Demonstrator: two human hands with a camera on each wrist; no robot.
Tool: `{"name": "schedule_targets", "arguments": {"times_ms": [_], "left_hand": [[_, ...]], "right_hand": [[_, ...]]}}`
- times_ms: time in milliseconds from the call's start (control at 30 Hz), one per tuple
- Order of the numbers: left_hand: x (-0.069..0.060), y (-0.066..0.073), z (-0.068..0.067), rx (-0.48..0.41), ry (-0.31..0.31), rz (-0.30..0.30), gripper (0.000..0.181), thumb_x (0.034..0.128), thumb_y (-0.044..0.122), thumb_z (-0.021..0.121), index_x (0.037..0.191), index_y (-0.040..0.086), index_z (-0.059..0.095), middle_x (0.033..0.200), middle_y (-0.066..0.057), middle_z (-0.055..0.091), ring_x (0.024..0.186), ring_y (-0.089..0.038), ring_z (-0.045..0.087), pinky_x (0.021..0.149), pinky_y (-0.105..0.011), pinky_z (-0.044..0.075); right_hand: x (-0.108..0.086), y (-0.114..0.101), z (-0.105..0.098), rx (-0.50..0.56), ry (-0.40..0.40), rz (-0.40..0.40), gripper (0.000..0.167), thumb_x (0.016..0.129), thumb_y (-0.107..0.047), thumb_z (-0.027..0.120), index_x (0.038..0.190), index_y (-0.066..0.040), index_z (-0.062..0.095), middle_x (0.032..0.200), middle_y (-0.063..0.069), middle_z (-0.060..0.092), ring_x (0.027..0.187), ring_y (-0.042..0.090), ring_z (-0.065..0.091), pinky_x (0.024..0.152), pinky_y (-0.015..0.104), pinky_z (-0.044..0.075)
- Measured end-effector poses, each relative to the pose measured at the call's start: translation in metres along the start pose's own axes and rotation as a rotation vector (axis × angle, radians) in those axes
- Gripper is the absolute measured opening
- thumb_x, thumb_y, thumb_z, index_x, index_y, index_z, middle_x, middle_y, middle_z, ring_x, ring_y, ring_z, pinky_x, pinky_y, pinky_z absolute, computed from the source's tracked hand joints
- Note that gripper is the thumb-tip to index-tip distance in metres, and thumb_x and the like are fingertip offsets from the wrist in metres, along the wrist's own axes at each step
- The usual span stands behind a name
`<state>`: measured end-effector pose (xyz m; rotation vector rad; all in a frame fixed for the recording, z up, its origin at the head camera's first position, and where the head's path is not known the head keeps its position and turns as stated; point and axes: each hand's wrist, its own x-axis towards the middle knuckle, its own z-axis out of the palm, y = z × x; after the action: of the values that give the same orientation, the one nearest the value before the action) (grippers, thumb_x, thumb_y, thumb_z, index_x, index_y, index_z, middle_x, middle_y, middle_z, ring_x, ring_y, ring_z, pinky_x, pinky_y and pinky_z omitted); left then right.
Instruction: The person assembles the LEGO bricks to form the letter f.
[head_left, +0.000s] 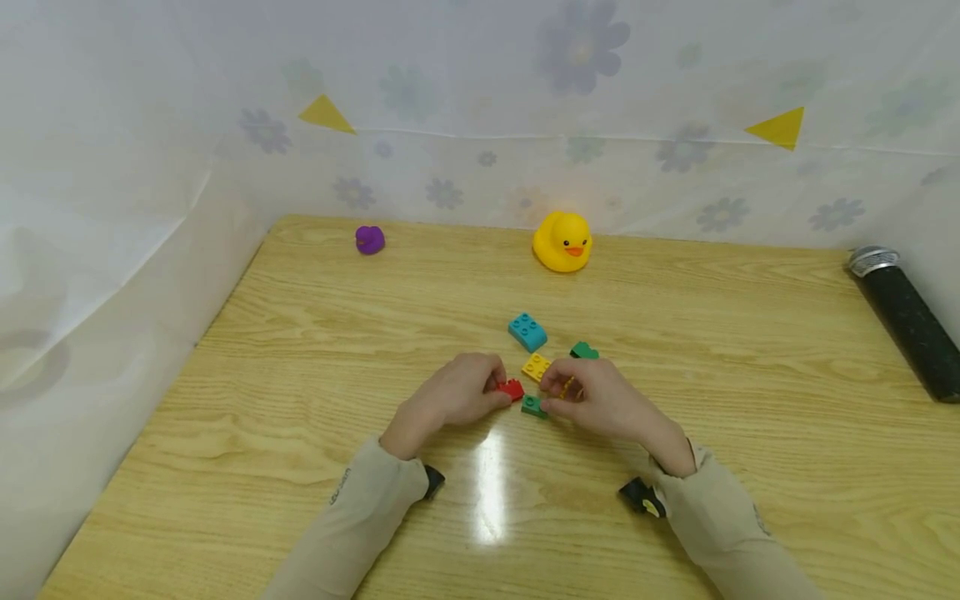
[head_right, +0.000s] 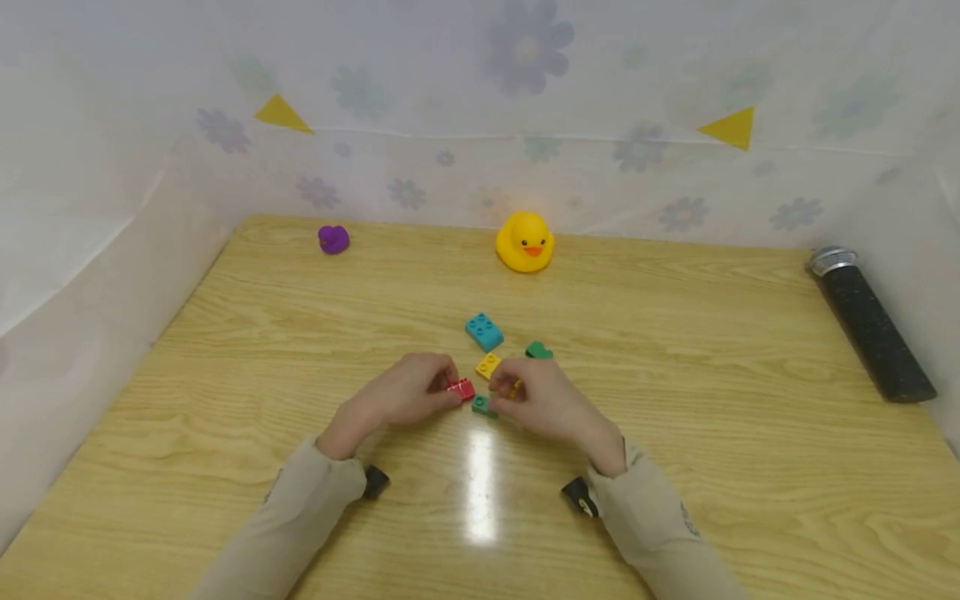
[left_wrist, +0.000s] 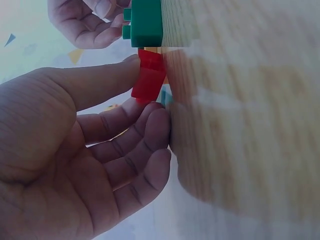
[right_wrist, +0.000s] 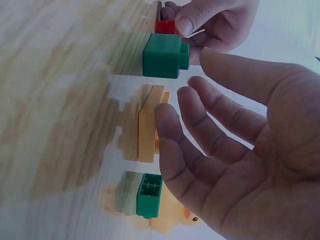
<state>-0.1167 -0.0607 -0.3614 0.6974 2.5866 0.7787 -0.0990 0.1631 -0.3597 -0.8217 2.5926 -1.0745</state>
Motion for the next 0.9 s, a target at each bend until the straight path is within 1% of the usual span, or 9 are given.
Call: {"name": "schedule_targets", "arguments": {"times_ms": [133,300,500,600,767,900], "left_hand": [[-0.0001,0.0001,-0.0003,-0.001,0.006,-0.011,0.016,0.0887,0.021,0.070,0.092,0.009,0.059,0.074,0.002,0.055,0.064,-0.012,0.048,0.058,-0.024,0.039],[-0.0008,0.0014,-0.0014,0.004,0.010,-0.021,0.017,0.0870,0.017,0.071,0.091,0.011,0.056,0.076,0.002,0.055,0.066,-0.013,0.049,0.060,-0.025,0.040],[-0.0012,0.0008,-0.0016,0.009,0.004,-0.005,0.021,0.0846,0.012,0.073,0.093,0.011,0.054,0.080,0.000,0.055,0.070,-0.015,0.050,0.063,-0.027,0.042],[-0.0006,-0.0003,-0.0011,0.016,0.008,0.008,0.022,0.0836,0.010,0.074,0.094,0.010,0.055,0.082,0.000,0.057,0.072,-0.015,0.051,0.065,-0.028,0.043],[0.0002,-0.0028,-0.0008,0.031,0.005,0.032,0.024,0.0823,0.010,0.075,0.095,0.010,0.055,0.084,0.001,0.057,0.075,-0.014,0.052,0.069,-0.029,0.045],[0.0002,-0.0040,-0.0021,0.038,-0.001,0.019,0.022,0.0823,0.012,0.076,0.094,0.011,0.057,0.082,0.002,0.057,0.074,-0.014,0.051,0.069,-0.029,0.044]], "right_hand": [[0.0000,-0.0008,-0.0001,0.000,-0.002,0.004,0.010,0.085,-0.009,0.072,0.092,-0.006,0.066,0.083,-0.003,0.062,0.073,0.011,0.056,0.066,0.026,0.050],[0.0002,0.0000,0.0000,-0.003,-0.005,0.001,0.011,0.084,-0.008,0.073,0.092,-0.006,0.066,0.083,-0.003,0.062,0.074,0.011,0.056,0.067,0.026,0.050],[-0.0001,0.0011,0.0011,0.026,-0.024,0.009,0.021,0.077,-0.008,0.080,0.093,-0.006,0.065,0.084,0.002,0.063,0.068,0.011,0.056,0.064,0.025,0.050],[0.0003,0.0002,0.0027,0.035,-0.036,0.028,0.023,0.077,-0.008,0.080,0.094,-0.006,0.065,0.083,0.002,0.061,0.065,0.009,0.054,0.061,0.024,0.049],[0.0008,-0.0011,0.0057,0.006,-0.044,0.045,0.019,0.078,-0.007,0.078,0.093,-0.008,0.066,0.080,0.000,0.059,0.064,0.010,0.049,0.060,0.024,0.045],[0.0006,0.0000,0.0078,-0.021,-0.030,0.037,0.018,0.078,-0.004,0.077,0.092,-0.009,0.067,0.082,-0.001,0.061,0.068,0.011,0.050,0.062,0.025,0.045]]}}
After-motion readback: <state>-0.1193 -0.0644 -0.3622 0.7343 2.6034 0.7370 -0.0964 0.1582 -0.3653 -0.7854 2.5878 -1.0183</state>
